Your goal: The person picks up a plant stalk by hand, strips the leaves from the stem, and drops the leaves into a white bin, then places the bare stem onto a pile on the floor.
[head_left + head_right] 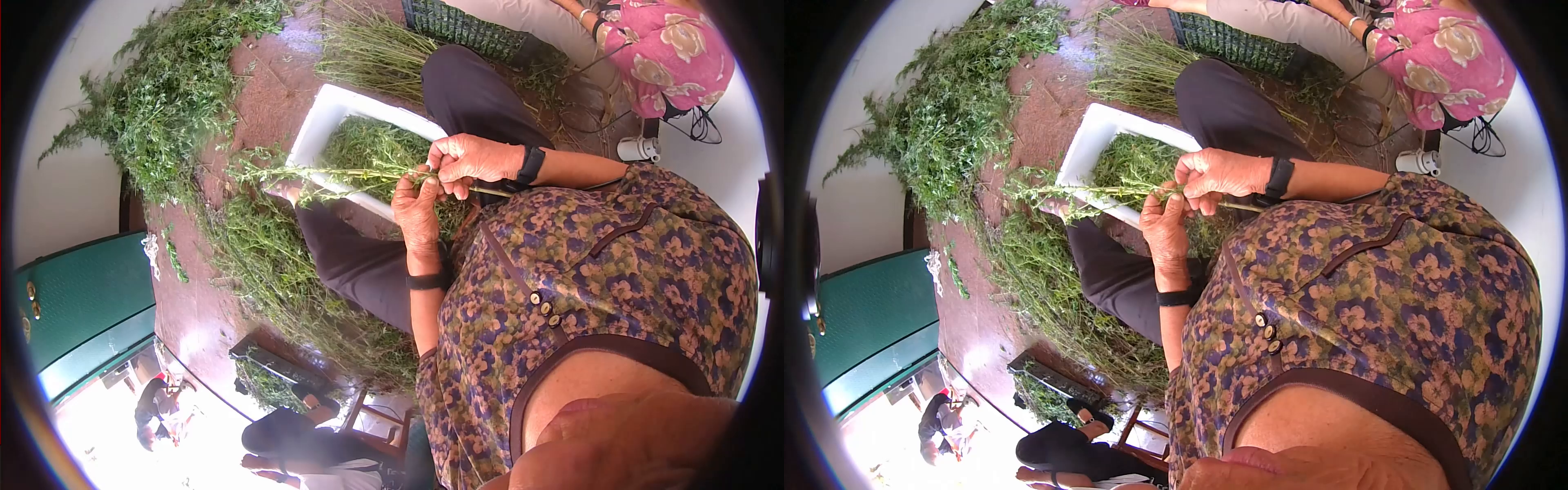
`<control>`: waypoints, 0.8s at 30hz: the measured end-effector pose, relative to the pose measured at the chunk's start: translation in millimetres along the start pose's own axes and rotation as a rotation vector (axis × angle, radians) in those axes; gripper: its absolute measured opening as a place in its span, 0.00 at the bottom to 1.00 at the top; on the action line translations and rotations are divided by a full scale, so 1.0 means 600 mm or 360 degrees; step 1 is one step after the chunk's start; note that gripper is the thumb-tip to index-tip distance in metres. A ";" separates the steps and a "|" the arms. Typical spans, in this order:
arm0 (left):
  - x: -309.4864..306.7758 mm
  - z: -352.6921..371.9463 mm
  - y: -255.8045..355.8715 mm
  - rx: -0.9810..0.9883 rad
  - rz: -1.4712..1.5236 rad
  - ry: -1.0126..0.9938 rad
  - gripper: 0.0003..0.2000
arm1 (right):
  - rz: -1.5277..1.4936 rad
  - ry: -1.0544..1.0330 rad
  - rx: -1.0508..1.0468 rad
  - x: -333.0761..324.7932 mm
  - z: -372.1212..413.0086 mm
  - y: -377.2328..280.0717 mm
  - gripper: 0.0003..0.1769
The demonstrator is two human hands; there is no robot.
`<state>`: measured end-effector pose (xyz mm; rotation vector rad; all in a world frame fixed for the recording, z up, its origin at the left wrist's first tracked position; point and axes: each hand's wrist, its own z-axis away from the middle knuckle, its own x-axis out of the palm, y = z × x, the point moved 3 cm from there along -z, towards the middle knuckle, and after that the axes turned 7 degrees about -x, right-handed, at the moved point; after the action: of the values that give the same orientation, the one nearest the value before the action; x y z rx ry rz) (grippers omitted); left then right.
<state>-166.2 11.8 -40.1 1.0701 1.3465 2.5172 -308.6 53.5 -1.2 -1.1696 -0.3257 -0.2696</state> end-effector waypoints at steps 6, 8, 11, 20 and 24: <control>-0.004 0.003 0.001 0.0059 -0.0461 0.0216 0.05 | 0.0049 -0.0042 -0.0012 -0.005 -0.002 0.002 0.08; -0.004 0.000 -0.002 0.0116 -0.0767 0.0397 0.05 | 0.0057 -0.0035 -0.0010 -0.003 0.000 0.000 0.08; 0.004 -0.002 0.007 0.0655 -0.1312 0.0640 0.05 | 0.0019 -0.0035 0.0013 -0.001 0.002 -0.005 0.08; -0.084 -0.011 0.041 0.0486 -0.1457 0.0885 0.12 | 0.0020 -0.0051 -0.0054 -0.006 -0.003 -0.005 0.07; -0.062 -0.001 0.054 0.0489 -0.1674 0.0805 0.23 | 0.0203 0.0013 -0.0069 0.000 -0.004 -0.006 0.09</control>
<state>-130.9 -22.6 -35.9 -0.3169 1.7784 1.8026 -310.0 49.7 1.0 -1.2262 -0.2382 -0.1706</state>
